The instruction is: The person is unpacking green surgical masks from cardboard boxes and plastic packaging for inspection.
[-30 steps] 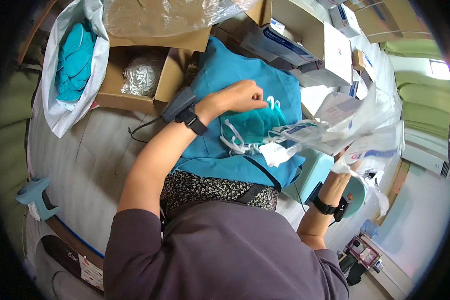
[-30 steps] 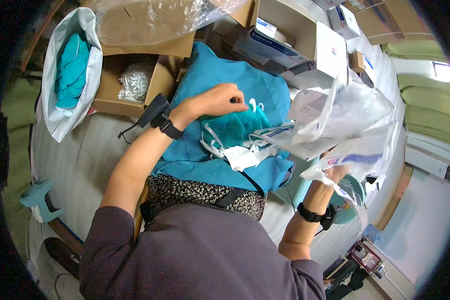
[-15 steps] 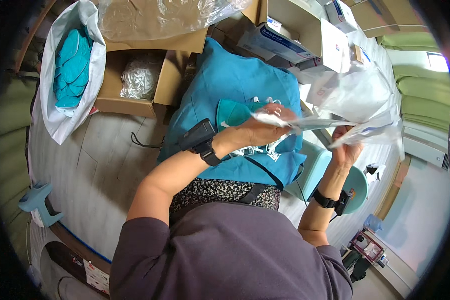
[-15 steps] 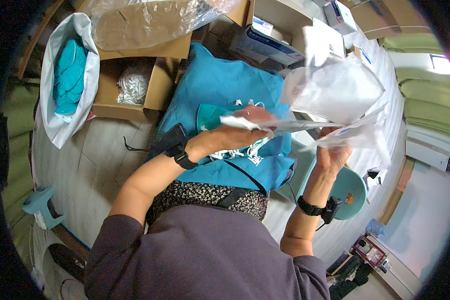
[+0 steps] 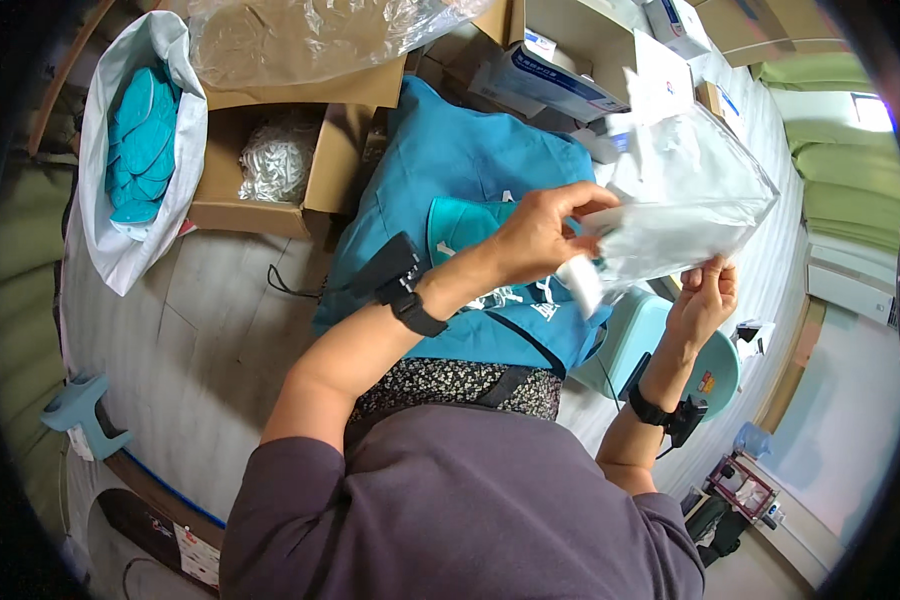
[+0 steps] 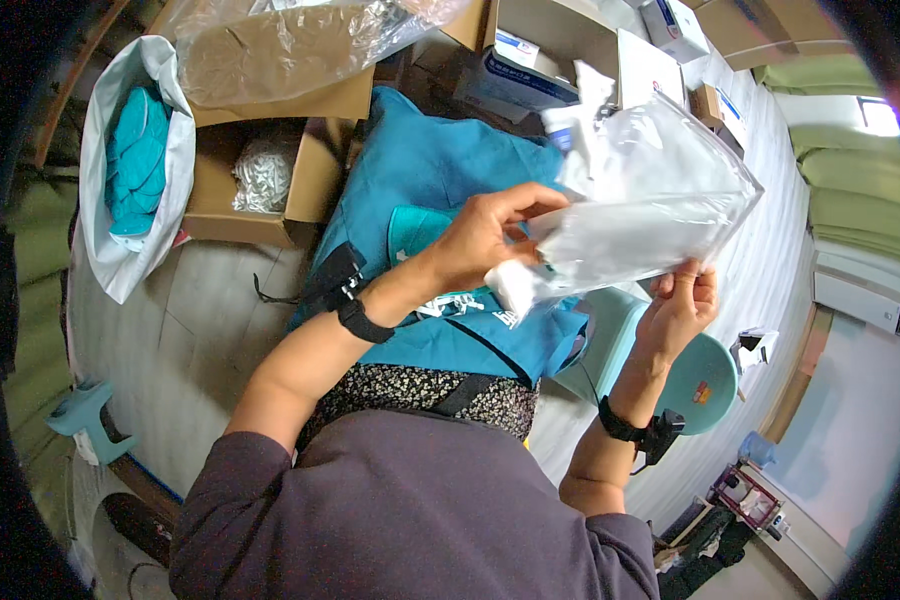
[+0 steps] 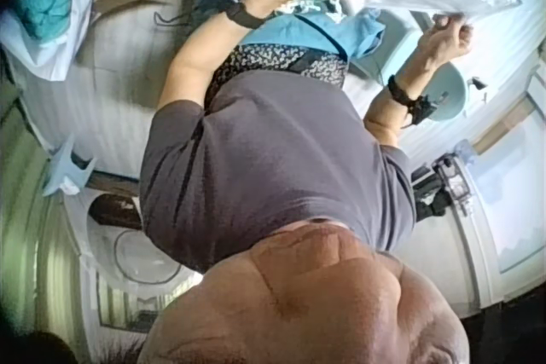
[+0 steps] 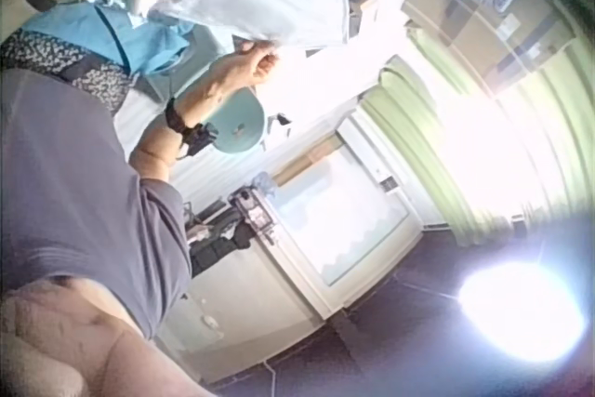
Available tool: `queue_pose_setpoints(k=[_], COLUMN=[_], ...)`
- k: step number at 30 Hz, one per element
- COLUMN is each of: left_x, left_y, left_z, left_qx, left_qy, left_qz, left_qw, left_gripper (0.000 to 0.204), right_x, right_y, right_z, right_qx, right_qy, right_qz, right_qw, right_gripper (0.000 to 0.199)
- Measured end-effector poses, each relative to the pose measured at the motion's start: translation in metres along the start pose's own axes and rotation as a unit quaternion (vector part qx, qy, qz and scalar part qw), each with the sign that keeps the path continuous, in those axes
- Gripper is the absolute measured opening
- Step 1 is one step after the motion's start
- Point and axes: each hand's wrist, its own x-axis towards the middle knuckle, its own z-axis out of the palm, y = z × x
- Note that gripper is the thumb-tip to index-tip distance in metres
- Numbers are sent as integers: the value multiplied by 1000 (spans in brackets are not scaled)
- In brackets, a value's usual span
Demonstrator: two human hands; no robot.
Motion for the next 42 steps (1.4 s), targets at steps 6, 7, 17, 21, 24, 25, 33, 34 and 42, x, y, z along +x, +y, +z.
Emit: queue_pose_setpoints(k=[6,7,17,21,24,25,33,34,42], left_x=[-18,-19,-14,-14,-14,-13,-19,-21,-37], left_y=[-3,2,24,25,25,22,28,33,43], left_z=[-12,-12,2,6,8,7,-9,-11,-63], left_qx=[-3,8,208,219,233,243,173,148,-58], left_qy=[38,31,81,104,117,115,136,171,108], left_qz=[-150,-160,53,40,75,76,58,50,-146], left_qw=[988,987,973,969,963,960,974,973,982], left_gripper=[22,21,13,20,16,15,20,19,18], right_x=[5,5,4,-4,-5,-5,4,11,42], right_y=[7,8,25,19,26,27,29,37,78], right_z=[-5,-2,-3,17,11,10,1,-21,-107], right_qx=[71,80,122,111,113,113,107,171,345], right_qy=[70,78,48,68,10,9,118,69,198], right_qz=[72,85,122,124,124,134,127,121,211], right_qw=[992,990,984,984,986,984,979,975,893], right_gripper=[15,17,11,12,14,15,18,18,11])
